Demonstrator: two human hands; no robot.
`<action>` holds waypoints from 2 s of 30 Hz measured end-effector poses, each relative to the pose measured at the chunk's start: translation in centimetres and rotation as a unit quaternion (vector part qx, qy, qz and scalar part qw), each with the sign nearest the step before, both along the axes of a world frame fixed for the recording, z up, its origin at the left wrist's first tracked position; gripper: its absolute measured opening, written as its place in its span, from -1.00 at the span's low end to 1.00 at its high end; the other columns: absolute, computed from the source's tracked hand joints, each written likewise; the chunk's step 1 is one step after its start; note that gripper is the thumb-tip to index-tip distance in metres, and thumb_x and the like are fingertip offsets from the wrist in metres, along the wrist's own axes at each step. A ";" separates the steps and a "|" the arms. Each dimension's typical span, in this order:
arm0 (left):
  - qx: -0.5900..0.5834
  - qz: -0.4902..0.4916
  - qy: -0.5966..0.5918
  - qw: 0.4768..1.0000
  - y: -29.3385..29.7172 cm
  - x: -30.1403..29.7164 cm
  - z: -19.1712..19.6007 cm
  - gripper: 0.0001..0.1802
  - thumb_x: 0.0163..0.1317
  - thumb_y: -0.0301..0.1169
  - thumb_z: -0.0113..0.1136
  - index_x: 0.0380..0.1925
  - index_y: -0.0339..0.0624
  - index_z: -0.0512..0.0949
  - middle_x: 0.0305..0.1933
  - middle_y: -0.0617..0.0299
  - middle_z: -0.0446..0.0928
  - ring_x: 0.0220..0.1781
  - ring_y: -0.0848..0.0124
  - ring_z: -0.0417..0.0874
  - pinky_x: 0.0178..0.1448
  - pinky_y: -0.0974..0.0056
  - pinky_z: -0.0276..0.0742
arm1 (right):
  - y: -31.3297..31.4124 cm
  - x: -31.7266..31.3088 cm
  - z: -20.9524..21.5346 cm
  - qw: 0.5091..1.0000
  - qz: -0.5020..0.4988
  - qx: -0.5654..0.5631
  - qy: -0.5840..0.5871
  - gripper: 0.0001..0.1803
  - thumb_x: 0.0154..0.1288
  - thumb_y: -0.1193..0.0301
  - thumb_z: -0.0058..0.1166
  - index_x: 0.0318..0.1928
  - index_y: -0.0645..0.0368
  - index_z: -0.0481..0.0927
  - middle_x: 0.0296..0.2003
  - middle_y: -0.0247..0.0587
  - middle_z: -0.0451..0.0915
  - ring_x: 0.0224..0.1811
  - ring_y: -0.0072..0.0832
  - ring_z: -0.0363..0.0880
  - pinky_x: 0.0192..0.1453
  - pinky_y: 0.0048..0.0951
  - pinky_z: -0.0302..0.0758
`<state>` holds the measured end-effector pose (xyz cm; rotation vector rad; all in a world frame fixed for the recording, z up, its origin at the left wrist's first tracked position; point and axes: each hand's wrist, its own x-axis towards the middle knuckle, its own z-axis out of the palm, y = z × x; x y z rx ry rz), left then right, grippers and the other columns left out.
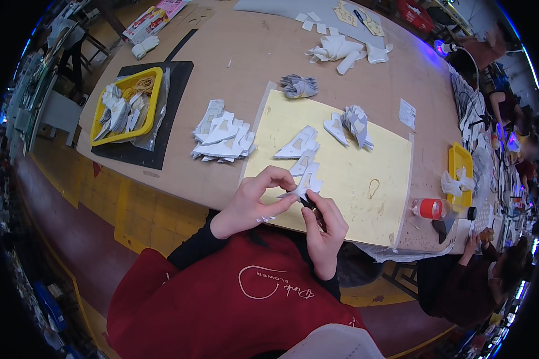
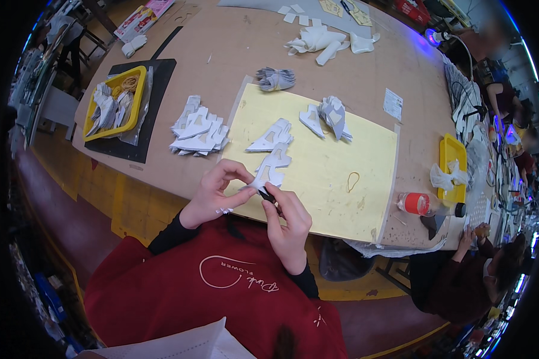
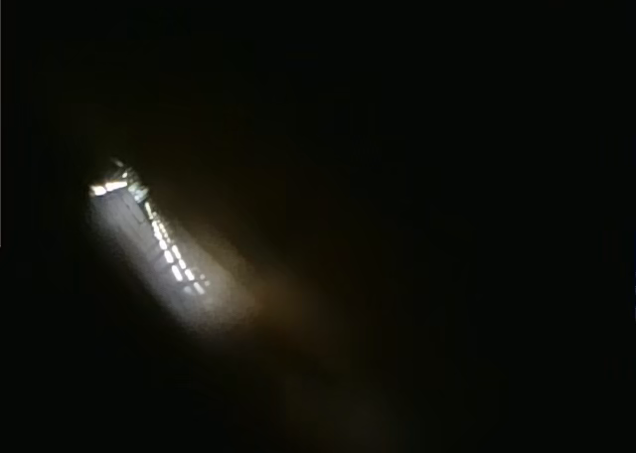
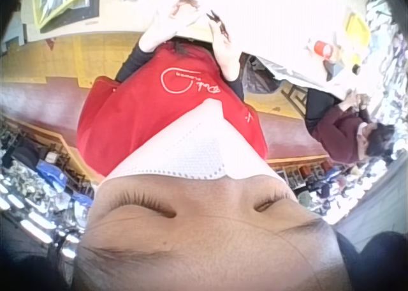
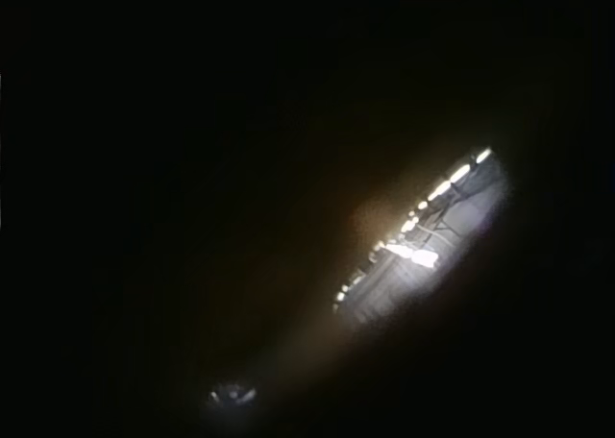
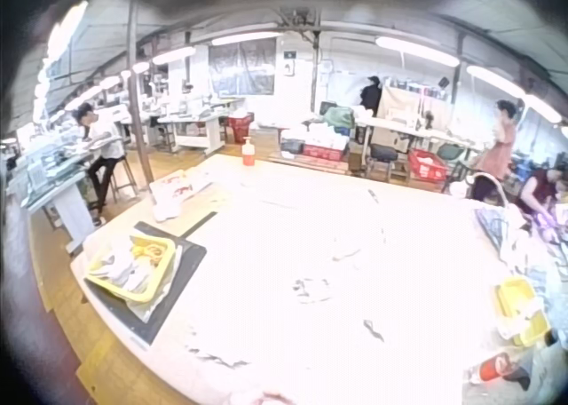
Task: The person repeatedly picks up small white foam pieces from a pile on a yellow mat and trims their edges using a small knife. Trimmed pieces are placed back on the mat while offcuts accumulate nearby. The person handles the pieces one at a time throughout the clip.
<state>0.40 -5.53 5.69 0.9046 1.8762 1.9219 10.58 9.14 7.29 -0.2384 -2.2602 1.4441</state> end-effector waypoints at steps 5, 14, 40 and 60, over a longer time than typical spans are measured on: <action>0.007 -0.006 0.002 1.000 0.0 0.0 0.2 -0.70 0.18 -0.55 0.30 -0.12 -0.24 0.43 -0.16 0.19 0.57 -0.05 0.34 0.68 0.19 0.24 0.56 | -0.4 0.2 -0.4 0.999 -0.009 -0.044 0.000 -0.66 0.20 0.66 0.19 0.02 0.31 0.61 -0.39 -0.23 0.54 -0.51 -0.60 0.37 -0.45 -0.59 0.33; 0.025 0.005 0.004 1.000 0.1 0.1 -0.1 -0.71 0.17 -0.58 0.30 -0.15 -0.26 0.43 -0.18 0.19 0.57 -0.07 0.37 0.68 0.18 0.25 0.56 | -1.0 -0.2 -1.3 0.998 -0.025 0.014 0.063 -0.68 0.22 0.68 0.16 0.00 0.29 0.65 -0.37 -0.21 0.54 -0.47 -0.58 0.41 -0.43 -0.61 0.31; -0.058 0.094 -0.122 0.986 1.2 -0.5 -0.2 -0.66 0.21 -0.60 0.25 0.01 -0.37 0.49 -0.25 0.23 0.58 -0.12 0.53 0.57 0.03 0.42 0.46 | -1.0 -0.4 -0.1 0.975 0.195 -0.042 -0.096 -0.60 0.31 0.66 0.02 0.15 0.23 0.58 -0.38 -0.20 0.50 -0.36 -0.53 0.49 -0.22 -0.57 0.43; -0.206 0.133 0.128 0.961 4.6 -2.5 -6.4 -0.66 0.08 -0.46 0.35 -0.13 -0.27 0.52 -0.11 0.04 0.49 -0.05 0.14 0.53 0.05 0.12 0.46 | 2.6 0.3 -0.4 0.978 0.151 -0.083 -0.117 -0.63 0.30 0.54 0.13 0.12 0.24 0.57 -0.32 -0.21 0.57 -0.35 -0.56 0.46 -0.28 -0.58 0.37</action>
